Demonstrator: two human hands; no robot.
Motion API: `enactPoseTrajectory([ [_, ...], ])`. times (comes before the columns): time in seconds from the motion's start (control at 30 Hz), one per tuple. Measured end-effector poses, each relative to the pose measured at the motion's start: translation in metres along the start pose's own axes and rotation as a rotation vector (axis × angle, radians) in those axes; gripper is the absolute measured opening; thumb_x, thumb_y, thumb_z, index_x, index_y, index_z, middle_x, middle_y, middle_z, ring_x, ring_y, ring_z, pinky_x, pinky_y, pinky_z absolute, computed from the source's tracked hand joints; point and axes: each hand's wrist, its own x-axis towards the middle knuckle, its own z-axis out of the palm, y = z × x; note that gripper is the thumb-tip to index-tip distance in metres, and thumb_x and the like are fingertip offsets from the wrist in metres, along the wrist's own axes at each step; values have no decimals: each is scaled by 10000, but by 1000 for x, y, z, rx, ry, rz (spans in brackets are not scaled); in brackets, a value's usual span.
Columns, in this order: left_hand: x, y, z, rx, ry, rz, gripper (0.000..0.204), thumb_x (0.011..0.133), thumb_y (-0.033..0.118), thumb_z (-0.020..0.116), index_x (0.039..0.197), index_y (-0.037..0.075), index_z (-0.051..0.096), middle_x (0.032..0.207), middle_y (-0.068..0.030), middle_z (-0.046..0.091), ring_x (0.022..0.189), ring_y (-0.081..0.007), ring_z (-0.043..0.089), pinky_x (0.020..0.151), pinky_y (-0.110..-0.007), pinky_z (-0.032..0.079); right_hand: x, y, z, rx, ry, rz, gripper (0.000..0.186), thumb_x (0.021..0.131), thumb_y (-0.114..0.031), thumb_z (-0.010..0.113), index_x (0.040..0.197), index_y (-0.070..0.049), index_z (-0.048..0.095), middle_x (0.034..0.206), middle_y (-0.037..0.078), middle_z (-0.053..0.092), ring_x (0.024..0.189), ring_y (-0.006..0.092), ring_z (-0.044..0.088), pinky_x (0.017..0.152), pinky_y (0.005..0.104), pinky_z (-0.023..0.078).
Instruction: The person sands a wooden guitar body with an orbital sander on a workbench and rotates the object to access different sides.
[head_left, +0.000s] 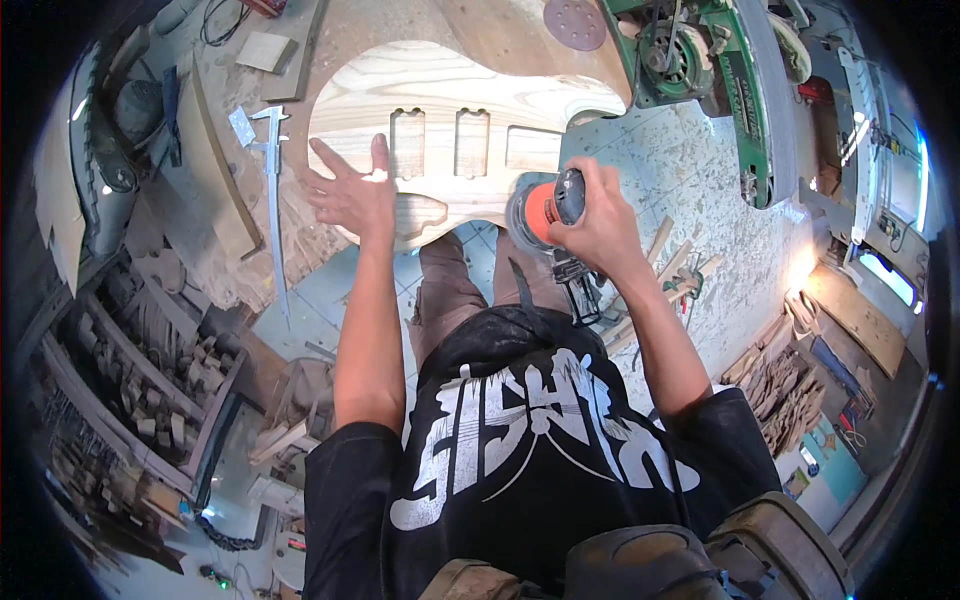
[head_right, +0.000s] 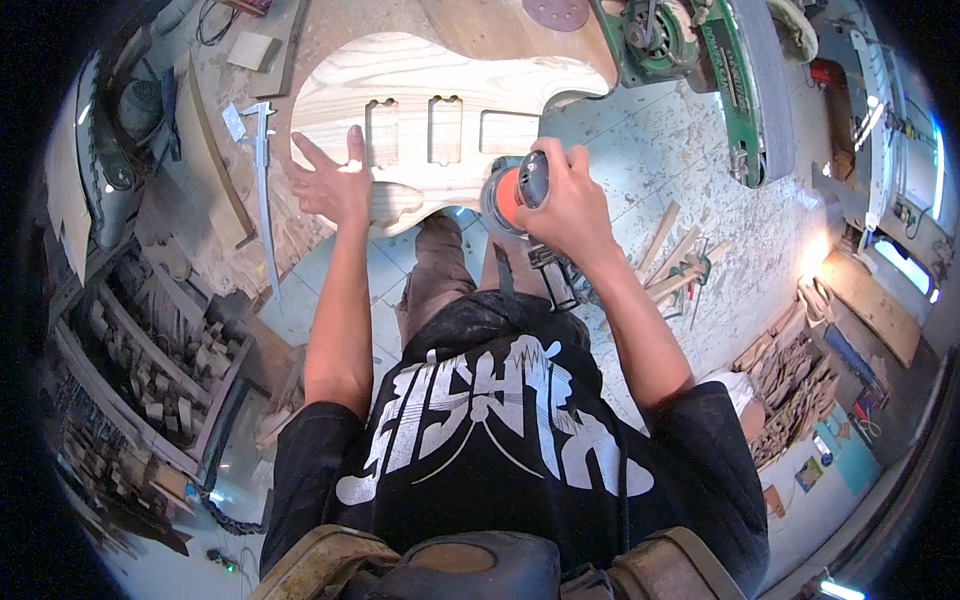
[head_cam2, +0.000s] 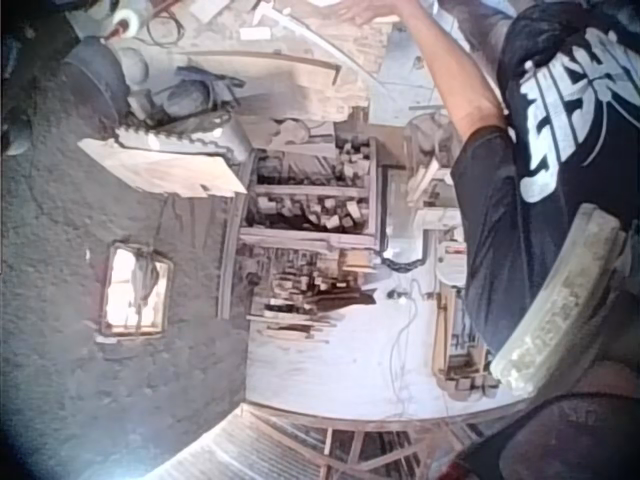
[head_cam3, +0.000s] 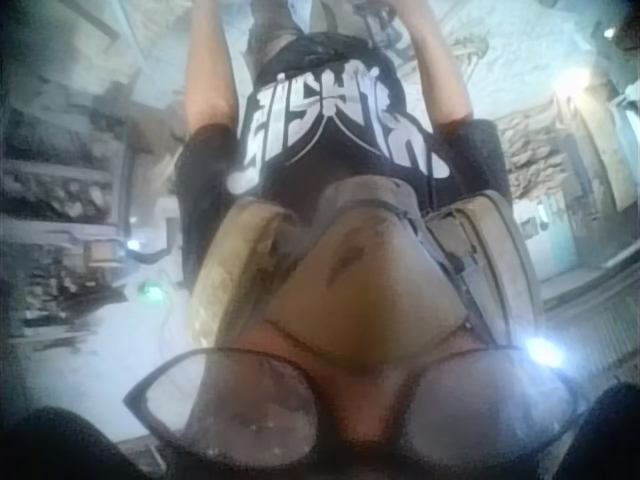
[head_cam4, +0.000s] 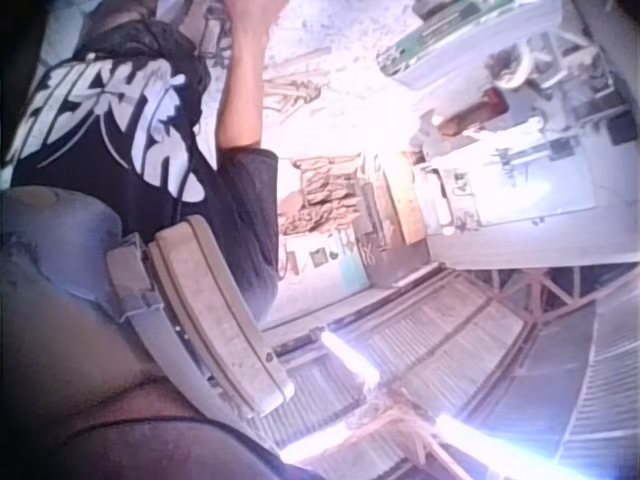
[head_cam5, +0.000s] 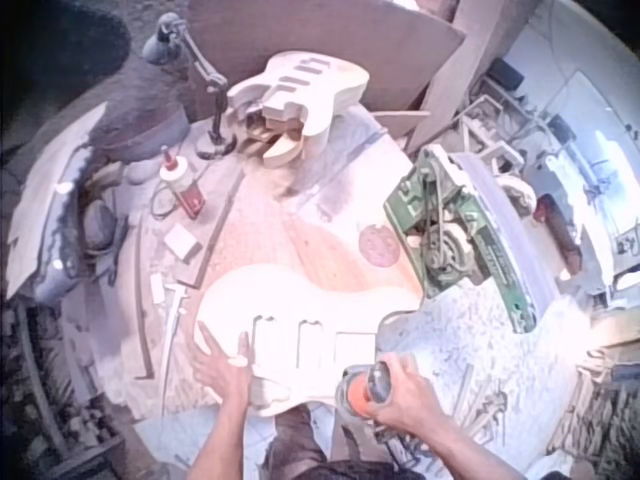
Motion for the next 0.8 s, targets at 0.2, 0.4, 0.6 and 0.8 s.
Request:
enactPoseTrajectory([
  [0.2, 1, -2, -1, 25, 33, 12, 1044, 876, 809, 579, 1664, 183, 300, 1626, -252, 303, 1318, -501, 448, 1037, -635, 393, -7, 15, -4, -59, -21, 107, 725, 654, -144, 813, 1315, -174, 515, 1143, 180, 559, 1008, 460, 660, 864, 527, 546],
  [0.4, 1, 1, -3, 21, 21, 16, 1024, 904, 823, 523, 1662, 169, 308, 1605, -277, 319, 1353, -509, 424, 1047, -642, 397, 2, 15, -13, -77, -47, 122, 731, 656, -136, 804, 1323, -174, 508, 1150, 193, 557, 1008, 480, 653, 865, 525, 548],
  [0.6, 1, -1, -2, -12, 6, 9, 1024, 900, 820, 536, 1657, 167, 313, 1615, -285, 310, 1358, -513, 419, 1045, -653, 386, 5, 16, -5, -107, -32, -5, 650, 707, -166, 773, 1303, -173, 512, 1110, 239, 560, 892, 516, 669, 804, 556, 566],
  [0.8, 1, 0, 1, 13, 40, 18, 1027, 887, 800, 576, 1661, 179, 309, 1602, -277, 323, 1326, -488, 431, 1038, -631, 387, 4, 52, -27, -136, 15, 153, 694, 700, -187, 798, 1330, -186, 505, 1175, 219, 551, 989, 498, 660, 855, 541, 560],
])
